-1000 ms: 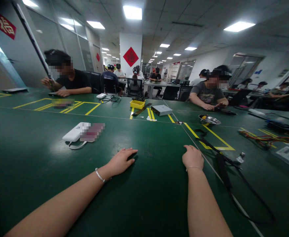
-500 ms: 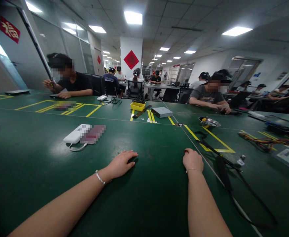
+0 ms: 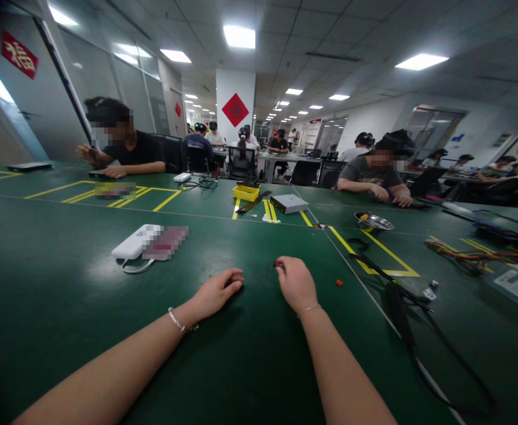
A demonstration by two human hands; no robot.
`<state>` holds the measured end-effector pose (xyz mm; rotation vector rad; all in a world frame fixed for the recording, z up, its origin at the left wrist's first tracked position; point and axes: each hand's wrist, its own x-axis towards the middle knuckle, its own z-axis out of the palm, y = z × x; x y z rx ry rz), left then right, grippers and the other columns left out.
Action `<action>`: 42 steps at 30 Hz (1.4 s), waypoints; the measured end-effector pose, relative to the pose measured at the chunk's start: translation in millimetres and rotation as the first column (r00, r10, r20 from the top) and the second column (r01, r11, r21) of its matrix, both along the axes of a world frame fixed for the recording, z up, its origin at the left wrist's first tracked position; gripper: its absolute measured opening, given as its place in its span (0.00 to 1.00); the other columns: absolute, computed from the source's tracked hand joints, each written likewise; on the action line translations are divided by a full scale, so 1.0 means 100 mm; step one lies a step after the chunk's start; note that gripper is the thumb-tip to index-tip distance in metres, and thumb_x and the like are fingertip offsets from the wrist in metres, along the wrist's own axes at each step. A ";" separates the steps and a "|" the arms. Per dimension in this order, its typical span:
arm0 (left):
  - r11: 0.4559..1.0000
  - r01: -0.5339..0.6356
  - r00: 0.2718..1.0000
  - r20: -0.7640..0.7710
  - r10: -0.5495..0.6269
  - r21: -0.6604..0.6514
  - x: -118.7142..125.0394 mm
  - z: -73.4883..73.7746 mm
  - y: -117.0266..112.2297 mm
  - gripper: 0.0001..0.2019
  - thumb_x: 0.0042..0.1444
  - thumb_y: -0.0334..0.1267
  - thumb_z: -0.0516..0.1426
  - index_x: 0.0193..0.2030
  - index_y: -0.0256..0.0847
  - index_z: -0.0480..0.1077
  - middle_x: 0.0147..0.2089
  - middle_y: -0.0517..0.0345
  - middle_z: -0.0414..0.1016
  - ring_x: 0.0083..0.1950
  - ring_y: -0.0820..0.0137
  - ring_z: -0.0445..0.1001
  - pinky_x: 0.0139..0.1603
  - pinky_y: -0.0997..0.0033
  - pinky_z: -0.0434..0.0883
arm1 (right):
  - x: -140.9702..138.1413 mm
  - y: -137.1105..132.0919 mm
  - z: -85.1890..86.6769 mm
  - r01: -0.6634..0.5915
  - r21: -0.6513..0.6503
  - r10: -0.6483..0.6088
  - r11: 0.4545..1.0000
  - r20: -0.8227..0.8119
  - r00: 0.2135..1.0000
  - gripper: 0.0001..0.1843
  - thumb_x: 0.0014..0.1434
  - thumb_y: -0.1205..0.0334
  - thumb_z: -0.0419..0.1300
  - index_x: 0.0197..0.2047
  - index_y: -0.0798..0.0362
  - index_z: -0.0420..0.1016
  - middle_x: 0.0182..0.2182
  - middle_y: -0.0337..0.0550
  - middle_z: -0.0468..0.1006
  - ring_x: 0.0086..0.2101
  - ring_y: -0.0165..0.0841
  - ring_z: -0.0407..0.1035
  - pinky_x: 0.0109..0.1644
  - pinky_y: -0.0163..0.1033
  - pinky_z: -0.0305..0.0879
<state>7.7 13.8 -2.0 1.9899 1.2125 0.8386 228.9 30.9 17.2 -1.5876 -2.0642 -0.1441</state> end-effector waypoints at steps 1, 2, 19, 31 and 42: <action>1.000 -0.002 0.998 0.057 0.003 -0.017 0.01 -0.01 0.01 0.17 0.55 0.43 0.48 0.50 0.42 0.61 0.43 0.55 0.72 0.44 0.68 0.70 0.46 0.67 0.65 | -0.15 -0.04 0.01 -0.126 0.000 0.126 0.992 0.034 0.991 0.11 0.56 0.63 0.47 0.39 0.54 0.69 0.37 0.46 0.73 0.41 0.35 0.63 0.47 0.40 0.57; 0.999 0.001 0.993 0.116 0.003 -0.036 0.01 -0.03 0.02 0.17 0.55 0.42 0.48 0.50 0.41 0.60 0.40 0.56 0.73 0.42 0.69 0.71 0.45 0.68 0.65 | -0.29 -0.08 0.01 -0.236 -0.009 0.236 0.972 0.062 0.970 0.11 0.56 0.64 0.48 0.38 0.53 0.69 0.36 0.45 0.73 0.41 0.35 0.63 0.47 0.40 0.57; 0.929 0.086 0.819 0.556 0.140 -0.361 -0.01 -0.04 0.12 0.15 0.50 0.27 0.51 0.47 0.36 0.63 0.36 0.56 0.68 0.34 0.76 0.71 0.36 0.75 0.68 | 0.56 0.12 -0.23 0.499 -0.078 -0.488 0.863 0.127 0.864 0.26 0.53 0.56 0.47 0.55 0.53 0.59 0.52 0.56 0.61 0.52 0.49 0.53 0.48 0.56 0.54; 0.912 0.082 0.779 0.597 0.193 -0.402 -0.02 -0.04 0.13 0.09 0.49 0.27 0.53 0.39 0.35 0.65 0.39 0.53 0.71 0.32 0.77 0.71 0.34 0.76 0.68 | 0.93 0.19 -0.23 0.549 -0.360 -0.571 0.754 0.053 0.819 0.14 0.48 0.66 0.50 0.34 0.54 0.75 0.37 0.54 0.73 0.37 0.42 0.68 0.38 0.45 0.63; 0.928 0.205 0.797 0.604 0.027 -0.311 0.07 0.00 0.02 0.11 0.43 0.28 0.58 0.36 0.36 0.64 0.33 0.59 0.70 0.35 0.75 0.70 0.37 0.74 0.66 | -0.42 -0.09 -0.08 -0.582 -0.271 -0.239 0.767 -0.962 0.134 0.13 0.37 0.66 0.65 0.31 0.55 0.72 0.31 0.41 0.74 0.29 0.26 0.66 0.38 0.36 0.63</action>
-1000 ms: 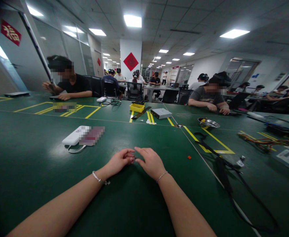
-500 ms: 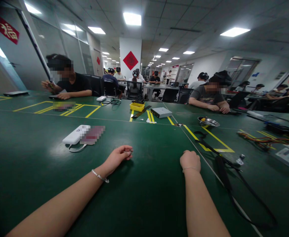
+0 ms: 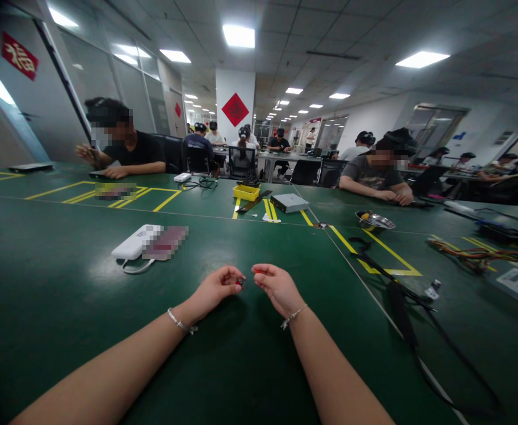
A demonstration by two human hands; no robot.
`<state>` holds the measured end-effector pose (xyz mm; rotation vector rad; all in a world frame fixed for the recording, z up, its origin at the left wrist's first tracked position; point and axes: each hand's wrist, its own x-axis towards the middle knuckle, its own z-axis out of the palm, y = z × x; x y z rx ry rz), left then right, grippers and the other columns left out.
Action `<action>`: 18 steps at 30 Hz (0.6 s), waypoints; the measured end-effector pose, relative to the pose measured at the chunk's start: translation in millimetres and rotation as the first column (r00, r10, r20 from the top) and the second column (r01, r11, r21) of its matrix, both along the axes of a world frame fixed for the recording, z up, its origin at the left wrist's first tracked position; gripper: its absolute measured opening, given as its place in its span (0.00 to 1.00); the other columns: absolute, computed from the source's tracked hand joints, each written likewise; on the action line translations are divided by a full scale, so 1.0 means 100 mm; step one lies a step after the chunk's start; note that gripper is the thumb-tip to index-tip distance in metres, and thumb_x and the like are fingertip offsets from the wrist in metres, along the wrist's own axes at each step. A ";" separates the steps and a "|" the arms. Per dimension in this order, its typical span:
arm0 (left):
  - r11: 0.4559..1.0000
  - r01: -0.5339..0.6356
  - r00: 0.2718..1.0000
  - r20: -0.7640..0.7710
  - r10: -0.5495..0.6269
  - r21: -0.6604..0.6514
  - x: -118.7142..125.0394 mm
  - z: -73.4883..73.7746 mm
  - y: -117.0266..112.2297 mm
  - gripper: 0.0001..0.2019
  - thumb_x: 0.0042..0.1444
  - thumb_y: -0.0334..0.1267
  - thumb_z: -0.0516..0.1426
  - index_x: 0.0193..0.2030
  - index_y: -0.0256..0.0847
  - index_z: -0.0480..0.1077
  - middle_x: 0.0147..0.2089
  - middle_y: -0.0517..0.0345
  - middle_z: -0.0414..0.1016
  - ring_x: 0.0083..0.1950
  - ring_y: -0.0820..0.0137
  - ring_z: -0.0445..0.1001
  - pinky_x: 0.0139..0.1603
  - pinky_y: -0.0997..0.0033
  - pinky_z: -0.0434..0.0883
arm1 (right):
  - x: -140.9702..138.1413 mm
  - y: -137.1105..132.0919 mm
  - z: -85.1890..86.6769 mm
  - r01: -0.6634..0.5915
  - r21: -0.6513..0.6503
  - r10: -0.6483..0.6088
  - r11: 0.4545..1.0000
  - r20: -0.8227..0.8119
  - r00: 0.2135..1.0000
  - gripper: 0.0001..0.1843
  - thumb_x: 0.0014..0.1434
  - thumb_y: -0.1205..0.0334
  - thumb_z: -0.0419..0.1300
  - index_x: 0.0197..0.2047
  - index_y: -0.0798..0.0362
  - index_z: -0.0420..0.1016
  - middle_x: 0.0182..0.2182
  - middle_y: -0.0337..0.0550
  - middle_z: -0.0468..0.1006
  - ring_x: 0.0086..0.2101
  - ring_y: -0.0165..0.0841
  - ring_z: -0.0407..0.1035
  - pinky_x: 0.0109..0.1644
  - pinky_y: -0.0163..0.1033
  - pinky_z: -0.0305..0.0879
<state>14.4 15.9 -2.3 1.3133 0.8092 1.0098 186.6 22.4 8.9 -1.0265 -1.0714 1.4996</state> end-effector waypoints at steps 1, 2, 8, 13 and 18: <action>1.000 0.001 1.000 -0.008 -0.001 -0.002 0.00 -0.01 0.00 0.11 0.43 0.28 0.58 0.35 0.36 0.63 0.31 0.60 0.70 0.33 0.76 0.69 0.35 0.75 0.66 | -0.05 -0.02 0.00 -0.034 -0.015 0.034 0.999 -0.019 0.999 0.14 0.37 0.66 0.65 0.32 0.56 0.72 0.31 0.41 0.74 0.28 0.25 0.66 0.38 0.35 0.63; 1.000 -0.004 1.000 -0.010 0.004 0.000 -0.01 -0.02 0.01 0.11 0.42 0.28 0.58 0.35 0.37 0.63 0.30 0.61 0.69 0.32 0.76 0.69 0.34 0.75 0.66 | -0.07 -0.04 0.00 -0.059 -0.028 0.058 0.998 -0.029 0.998 0.15 0.38 0.67 0.65 0.33 0.55 0.72 0.31 0.41 0.74 0.28 0.25 0.66 0.37 0.35 0.63; 0.997 -0.077 0.997 -0.001 0.077 0.029 -0.02 -0.03 0.03 0.11 0.46 0.30 0.56 0.38 0.38 0.62 0.35 0.59 0.69 0.34 0.76 0.69 0.36 0.75 0.65 | -0.06 -0.03 -0.05 -0.076 -0.080 0.072 0.994 -0.049 0.996 0.11 0.45 0.60 0.62 0.33 0.56 0.72 0.28 0.41 0.74 0.24 0.22 0.64 0.32 0.32 0.62; 0.995 -0.081 0.996 -0.043 0.079 -0.054 0.00 0.02 0.02 0.12 0.53 0.34 0.50 0.45 0.37 0.62 0.39 0.54 0.71 0.33 0.75 0.70 0.35 0.73 0.65 | -0.05 -0.02 -0.07 -0.097 -0.087 0.088 0.992 -0.099 0.991 0.12 0.47 0.60 0.60 0.36 0.56 0.72 0.28 0.40 0.74 0.26 0.23 0.65 0.33 0.32 0.62; 0.997 -0.052 0.999 0.007 0.053 -0.051 0.01 -0.02 0.02 0.15 0.51 0.33 0.53 0.47 0.37 0.62 0.36 0.56 0.70 0.33 0.75 0.69 0.38 0.72 0.65 | -0.04 -0.01 -0.13 -0.090 -0.089 0.077 0.992 -0.138 0.987 0.11 0.44 0.65 0.63 0.33 0.54 0.70 0.28 0.40 0.75 0.25 0.23 0.66 0.33 0.32 0.62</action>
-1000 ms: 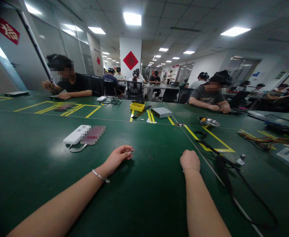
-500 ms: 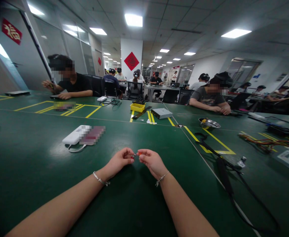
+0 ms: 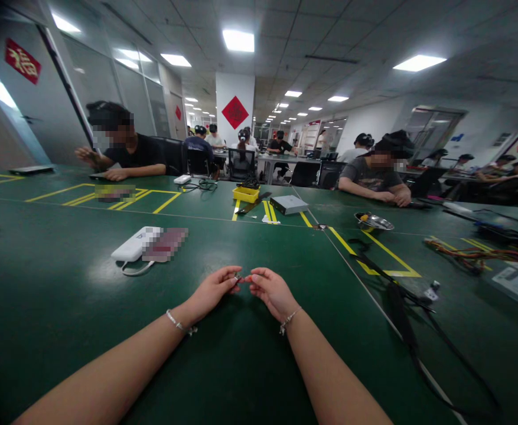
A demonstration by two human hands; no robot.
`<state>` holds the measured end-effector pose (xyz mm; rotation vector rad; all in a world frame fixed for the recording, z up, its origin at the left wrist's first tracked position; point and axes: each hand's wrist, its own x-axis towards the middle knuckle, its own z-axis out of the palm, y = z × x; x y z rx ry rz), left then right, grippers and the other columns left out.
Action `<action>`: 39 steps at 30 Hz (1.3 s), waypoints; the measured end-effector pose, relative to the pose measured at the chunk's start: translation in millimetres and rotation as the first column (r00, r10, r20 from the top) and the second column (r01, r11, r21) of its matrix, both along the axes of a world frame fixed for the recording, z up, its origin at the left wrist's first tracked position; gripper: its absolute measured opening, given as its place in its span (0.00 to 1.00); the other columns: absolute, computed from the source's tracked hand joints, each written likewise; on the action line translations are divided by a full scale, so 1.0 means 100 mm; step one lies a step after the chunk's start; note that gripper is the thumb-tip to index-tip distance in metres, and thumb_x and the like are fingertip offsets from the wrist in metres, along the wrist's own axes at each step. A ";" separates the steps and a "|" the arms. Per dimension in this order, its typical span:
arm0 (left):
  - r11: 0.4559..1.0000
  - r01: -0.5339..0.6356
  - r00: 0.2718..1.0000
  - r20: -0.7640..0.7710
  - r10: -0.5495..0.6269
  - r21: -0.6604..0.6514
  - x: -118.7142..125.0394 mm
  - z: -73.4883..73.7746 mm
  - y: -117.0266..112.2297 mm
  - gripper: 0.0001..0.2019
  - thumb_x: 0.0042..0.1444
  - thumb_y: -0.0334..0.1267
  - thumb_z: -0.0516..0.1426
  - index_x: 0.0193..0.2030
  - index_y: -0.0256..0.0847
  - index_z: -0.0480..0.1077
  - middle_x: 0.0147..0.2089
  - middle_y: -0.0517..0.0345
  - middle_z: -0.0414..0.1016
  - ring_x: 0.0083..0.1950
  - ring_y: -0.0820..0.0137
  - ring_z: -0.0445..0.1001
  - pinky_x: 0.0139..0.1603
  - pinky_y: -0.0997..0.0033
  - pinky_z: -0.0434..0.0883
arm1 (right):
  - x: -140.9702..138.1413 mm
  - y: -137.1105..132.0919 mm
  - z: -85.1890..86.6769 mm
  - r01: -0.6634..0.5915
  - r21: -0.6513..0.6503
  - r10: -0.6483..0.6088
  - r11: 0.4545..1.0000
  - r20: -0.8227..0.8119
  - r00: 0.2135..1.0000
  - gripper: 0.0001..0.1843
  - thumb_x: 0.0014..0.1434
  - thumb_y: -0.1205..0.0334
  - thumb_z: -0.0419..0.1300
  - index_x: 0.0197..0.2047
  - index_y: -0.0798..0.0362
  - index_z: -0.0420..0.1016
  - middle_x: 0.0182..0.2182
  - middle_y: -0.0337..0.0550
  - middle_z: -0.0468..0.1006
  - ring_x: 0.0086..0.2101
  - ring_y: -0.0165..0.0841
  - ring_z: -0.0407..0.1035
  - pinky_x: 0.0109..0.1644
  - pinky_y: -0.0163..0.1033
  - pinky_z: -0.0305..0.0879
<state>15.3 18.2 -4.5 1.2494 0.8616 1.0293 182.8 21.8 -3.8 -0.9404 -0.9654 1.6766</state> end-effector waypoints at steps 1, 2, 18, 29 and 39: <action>1.000 0.002 1.000 0.014 -0.002 0.001 0.00 -0.01 0.00 0.15 0.50 0.32 0.53 0.46 0.36 0.62 0.35 0.57 0.69 0.33 0.76 0.69 0.39 0.72 0.65 | 0.00 0.00 -0.01 0.000 0.002 0.000 1.000 0.000 1.000 0.10 0.44 0.65 0.63 0.32 0.55 0.70 0.28 0.40 0.76 0.25 0.23 0.66 0.33 0.32 0.62; 1.000 0.006 1.000 0.025 -0.006 0.004 0.00 -0.02 0.01 0.14 0.50 0.32 0.54 0.45 0.36 0.63 0.35 0.57 0.69 0.33 0.76 0.69 0.39 0.72 0.65 | 0.00 0.01 -0.02 -0.003 0.006 0.003 1.000 0.005 1.000 0.09 0.44 0.64 0.63 0.31 0.55 0.70 0.28 0.40 0.76 0.25 0.23 0.66 0.33 0.32 0.62; 0.996 0.032 0.999 0.004 -0.033 0.087 -0.02 -0.07 0.02 0.14 0.43 0.28 0.57 0.39 0.37 0.65 0.35 0.57 0.69 0.36 0.75 0.67 0.40 0.72 0.64 | -0.02 0.00 0.03 0.009 0.019 -0.009 1.000 0.007 1.000 0.10 0.44 0.61 0.63 0.31 0.56 0.71 0.24 0.39 0.73 0.25 0.24 0.65 0.33 0.34 0.61; 1.000 0.006 1.000 -0.007 -0.006 -0.016 -0.01 -0.04 0.02 0.12 0.50 0.34 0.53 0.43 0.37 0.66 0.36 0.56 0.70 0.33 0.75 0.69 0.37 0.72 0.65 | -0.01 0.00 0.03 0.001 0.006 -0.001 1.000 0.011 1.000 0.10 0.44 0.61 0.63 0.31 0.55 0.71 0.24 0.39 0.73 0.25 0.24 0.65 0.34 0.34 0.60; 0.999 0.029 0.999 -0.023 -0.028 0.030 -0.01 -0.03 0.01 0.11 0.48 0.34 0.56 0.40 0.37 0.66 0.33 0.58 0.69 0.33 0.75 0.68 0.38 0.73 0.64 | 0.00 0.02 0.00 -0.010 0.000 0.010 1.000 0.001 1.000 0.10 0.44 0.62 0.63 0.32 0.55 0.71 0.26 0.39 0.74 0.25 0.24 0.66 0.35 0.34 0.61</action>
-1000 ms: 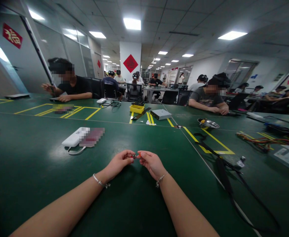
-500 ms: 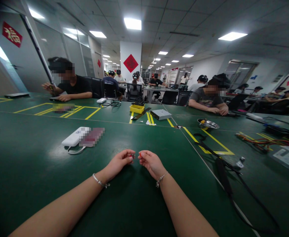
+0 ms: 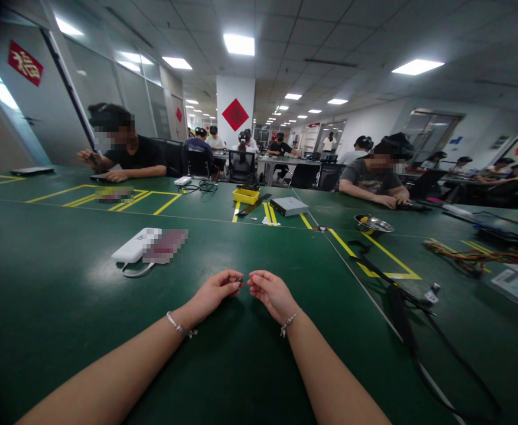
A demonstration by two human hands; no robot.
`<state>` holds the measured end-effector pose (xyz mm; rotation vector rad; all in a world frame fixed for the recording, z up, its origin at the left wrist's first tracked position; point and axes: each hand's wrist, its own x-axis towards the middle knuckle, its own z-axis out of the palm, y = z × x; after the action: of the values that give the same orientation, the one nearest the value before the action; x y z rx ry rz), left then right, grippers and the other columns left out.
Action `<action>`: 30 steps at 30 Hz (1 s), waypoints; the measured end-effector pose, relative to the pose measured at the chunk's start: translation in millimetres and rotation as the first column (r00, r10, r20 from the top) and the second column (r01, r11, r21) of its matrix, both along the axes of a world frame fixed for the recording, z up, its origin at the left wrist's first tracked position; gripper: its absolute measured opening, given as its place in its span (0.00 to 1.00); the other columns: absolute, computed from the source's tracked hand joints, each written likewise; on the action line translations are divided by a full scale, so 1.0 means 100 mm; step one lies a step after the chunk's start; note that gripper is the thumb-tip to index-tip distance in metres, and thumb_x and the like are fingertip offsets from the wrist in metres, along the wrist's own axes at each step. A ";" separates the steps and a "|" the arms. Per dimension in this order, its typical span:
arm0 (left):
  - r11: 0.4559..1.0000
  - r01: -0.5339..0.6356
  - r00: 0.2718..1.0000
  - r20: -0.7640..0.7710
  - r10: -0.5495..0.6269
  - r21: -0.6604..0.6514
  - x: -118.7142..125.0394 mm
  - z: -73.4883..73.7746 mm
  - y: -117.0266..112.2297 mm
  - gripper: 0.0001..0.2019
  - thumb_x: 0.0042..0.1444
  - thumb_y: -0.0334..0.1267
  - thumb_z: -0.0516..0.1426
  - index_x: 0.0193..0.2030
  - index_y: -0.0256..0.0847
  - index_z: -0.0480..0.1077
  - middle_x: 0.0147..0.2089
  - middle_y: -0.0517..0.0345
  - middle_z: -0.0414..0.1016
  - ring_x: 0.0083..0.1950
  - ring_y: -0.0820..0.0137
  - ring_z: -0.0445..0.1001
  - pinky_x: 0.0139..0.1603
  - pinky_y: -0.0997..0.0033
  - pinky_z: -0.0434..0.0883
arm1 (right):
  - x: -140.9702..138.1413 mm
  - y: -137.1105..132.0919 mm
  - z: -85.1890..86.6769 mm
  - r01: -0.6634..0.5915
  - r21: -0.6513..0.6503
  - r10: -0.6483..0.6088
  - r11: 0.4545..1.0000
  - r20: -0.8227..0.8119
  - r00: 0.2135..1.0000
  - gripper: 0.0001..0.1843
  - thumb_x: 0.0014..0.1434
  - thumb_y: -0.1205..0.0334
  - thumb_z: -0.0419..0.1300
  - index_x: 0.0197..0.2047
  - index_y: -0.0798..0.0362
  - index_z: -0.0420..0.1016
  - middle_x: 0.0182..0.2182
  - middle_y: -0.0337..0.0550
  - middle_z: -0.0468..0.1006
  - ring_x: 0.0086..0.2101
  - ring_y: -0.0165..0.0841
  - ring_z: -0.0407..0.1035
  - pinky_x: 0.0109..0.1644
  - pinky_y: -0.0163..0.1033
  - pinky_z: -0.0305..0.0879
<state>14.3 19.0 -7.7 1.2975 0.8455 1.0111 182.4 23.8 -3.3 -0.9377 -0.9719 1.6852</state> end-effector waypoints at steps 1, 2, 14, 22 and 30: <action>1.000 0.001 1.000 -0.006 -0.001 0.010 0.00 0.00 0.00 0.11 0.47 0.34 0.56 0.40 0.37 0.66 0.32 0.58 0.69 0.33 0.75 0.67 0.38 0.73 0.64 | 0.00 0.00 0.00 0.001 -0.001 -0.001 1.000 -0.001 1.000 0.11 0.43 0.63 0.63 0.32 0.55 0.71 0.26 0.39 0.74 0.25 0.24 0.66 0.35 0.34 0.61; 1.000 0.002 1.000 -0.011 -0.002 0.021 0.00 0.01 -0.01 0.11 0.47 0.33 0.56 0.40 0.37 0.66 0.32 0.59 0.69 0.34 0.75 0.67 0.39 0.73 0.64 | 0.00 0.00 0.00 0.001 0.000 -0.001 1.000 -0.001 1.000 0.11 0.43 0.64 0.64 0.32 0.55 0.71 0.27 0.39 0.74 0.26 0.24 0.66 0.35 0.34 0.61; 0.999 0.014 0.999 -0.051 -0.011 0.052 -0.01 -0.01 0.00 0.14 0.42 0.28 0.58 0.39 0.37 0.65 0.32 0.59 0.68 0.34 0.75 0.67 0.37 0.73 0.64 | -0.01 -0.02 0.03 -0.002 0.017 0.002 1.000 0.018 1.000 0.12 0.43 0.59 0.63 0.31 0.55 0.70 0.26 0.40 0.74 0.25 0.25 0.66 0.35 0.36 0.61; 1.000 0.013 0.999 -0.030 -0.013 0.007 0.00 -0.03 0.02 0.13 0.49 0.33 0.54 0.43 0.37 0.66 0.35 0.56 0.70 0.35 0.74 0.68 0.40 0.70 0.65 | 0.01 -0.01 -0.01 -0.016 0.031 0.016 0.999 0.017 1.000 0.11 0.41 0.65 0.65 0.32 0.54 0.71 0.30 0.38 0.74 0.26 0.24 0.66 0.37 0.35 0.61; 1.000 0.014 1.000 0.023 -0.014 -0.009 0.01 -0.04 0.02 0.11 0.49 0.34 0.54 0.41 0.37 0.65 0.35 0.57 0.70 0.34 0.75 0.68 0.39 0.71 0.64 | 0.00 -0.02 0.02 0.002 0.016 -0.002 1.000 -0.014 1.000 0.11 0.45 0.58 0.62 0.32 0.55 0.72 0.24 0.38 0.72 0.25 0.24 0.64 0.34 0.35 0.61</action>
<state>14.9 20.7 -11.4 1.2798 0.8215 1.0086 182.5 22.0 -1.0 -0.9156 -0.9736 1.6780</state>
